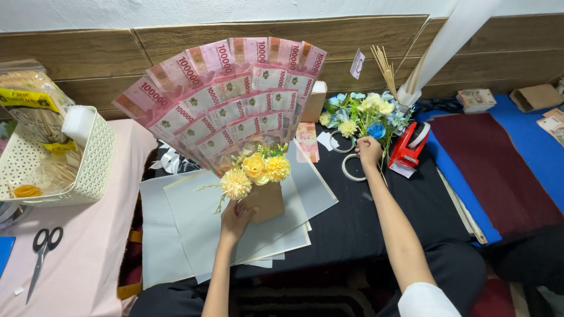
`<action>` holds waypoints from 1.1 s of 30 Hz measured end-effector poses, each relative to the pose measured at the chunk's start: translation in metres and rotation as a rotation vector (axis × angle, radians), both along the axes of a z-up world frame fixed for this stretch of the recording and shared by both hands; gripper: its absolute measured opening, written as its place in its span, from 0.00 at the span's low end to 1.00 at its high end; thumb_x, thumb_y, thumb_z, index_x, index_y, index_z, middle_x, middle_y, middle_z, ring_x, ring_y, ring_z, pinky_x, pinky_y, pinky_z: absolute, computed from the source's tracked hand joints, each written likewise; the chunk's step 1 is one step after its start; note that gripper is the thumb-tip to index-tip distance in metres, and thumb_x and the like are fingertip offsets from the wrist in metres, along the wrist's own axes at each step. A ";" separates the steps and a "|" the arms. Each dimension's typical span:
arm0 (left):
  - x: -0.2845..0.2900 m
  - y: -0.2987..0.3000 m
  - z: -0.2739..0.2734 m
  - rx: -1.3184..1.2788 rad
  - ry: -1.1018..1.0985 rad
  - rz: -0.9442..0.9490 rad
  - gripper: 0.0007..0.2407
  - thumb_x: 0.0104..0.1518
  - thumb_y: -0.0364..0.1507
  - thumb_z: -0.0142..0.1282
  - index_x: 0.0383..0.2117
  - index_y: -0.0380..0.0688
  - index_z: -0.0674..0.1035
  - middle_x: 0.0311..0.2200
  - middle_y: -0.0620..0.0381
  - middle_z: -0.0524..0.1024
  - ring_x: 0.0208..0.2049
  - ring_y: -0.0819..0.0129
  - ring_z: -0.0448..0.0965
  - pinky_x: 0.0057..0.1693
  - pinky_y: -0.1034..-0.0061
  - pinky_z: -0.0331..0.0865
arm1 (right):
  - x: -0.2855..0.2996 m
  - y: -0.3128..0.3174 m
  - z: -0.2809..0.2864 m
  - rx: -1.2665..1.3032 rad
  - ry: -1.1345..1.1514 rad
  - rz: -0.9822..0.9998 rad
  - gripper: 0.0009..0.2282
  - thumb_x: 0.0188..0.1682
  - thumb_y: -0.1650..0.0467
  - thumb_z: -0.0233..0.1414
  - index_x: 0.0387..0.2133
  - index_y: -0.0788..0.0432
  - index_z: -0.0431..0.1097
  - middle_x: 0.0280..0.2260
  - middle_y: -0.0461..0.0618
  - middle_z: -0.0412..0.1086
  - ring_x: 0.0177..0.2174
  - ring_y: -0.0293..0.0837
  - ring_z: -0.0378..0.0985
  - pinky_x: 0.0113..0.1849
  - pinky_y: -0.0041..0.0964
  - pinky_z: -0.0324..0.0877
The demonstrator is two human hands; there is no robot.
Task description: Assembling a money bouquet by arranging banknotes on sticks and adding artificial flowers into a base.
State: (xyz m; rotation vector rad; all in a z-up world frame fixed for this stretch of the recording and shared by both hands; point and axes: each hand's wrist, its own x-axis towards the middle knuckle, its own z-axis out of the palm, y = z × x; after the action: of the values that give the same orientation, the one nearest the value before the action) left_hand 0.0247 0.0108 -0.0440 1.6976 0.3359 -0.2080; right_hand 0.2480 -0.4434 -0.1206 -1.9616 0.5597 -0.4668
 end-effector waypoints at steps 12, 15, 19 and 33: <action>-0.008 -0.005 0.023 -0.012 -0.035 0.020 0.35 0.52 0.28 0.68 0.66 0.36 0.60 0.58 0.28 0.67 0.60 0.38 0.67 0.61 0.51 0.68 | -0.108 0.053 0.066 -0.293 -0.138 0.062 0.03 0.50 0.69 0.60 0.33 0.55 0.78 0.33 0.51 0.70 0.36 0.54 0.76 0.43 0.48 0.70; -0.009 -0.003 0.025 -0.001 -0.043 0.009 0.35 0.52 0.29 0.67 0.66 0.35 0.61 0.59 0.28 0.67 0.60 0.38 0.67 0.61 0.51 0.69 | -0.142 0.075 0.054 -0.169 -0.019 0.105 0.06 0.47 0.65 0.62 0.33 0.52 0.80 0.43 0.53 0.70 0.41 0.58 0.75 0.47 0.50 0.69; 0.004 0.004 -0.032 -0.030 -0.089 0.019 0.34 0.52 0.27 0.68 0.65 0.33 0.62 0.58 0.29 0.68 0.60 0.39 0.67 0.62 0.53 0.67 | -0.191 0.103 0.038 -0.099 0.092 0.212 0.05 0.47 0.64 0.61 0.32 0.48 0.82 0.41 0.48 0.72 0.39 0.51 0.77 0.45 0.44 0.70; -0.009 -0.005 0.010 -0.070 -0.121 0.010 0.34 0.51 0.26 0.68 0.65 0.35 0.63 0.60 0.32 0.67 0.61 0.43 0.66 0.64 0.58 0.65 | -0.239 0.138 0.099 -0.396 0.026 0.261 0.05 0.53 0.69 0.56 0.36 0.58 0.74 0.49 0.54 0.66 0.50 0.60 0.74 0.51 0.52 0.70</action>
State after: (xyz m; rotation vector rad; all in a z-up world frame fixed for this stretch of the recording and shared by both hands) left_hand 0.0162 0.0057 -0.0342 1.6316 0.2445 -0.1082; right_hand 0.0088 -0.3052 -0.0215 -2.3816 0.2291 -0.4092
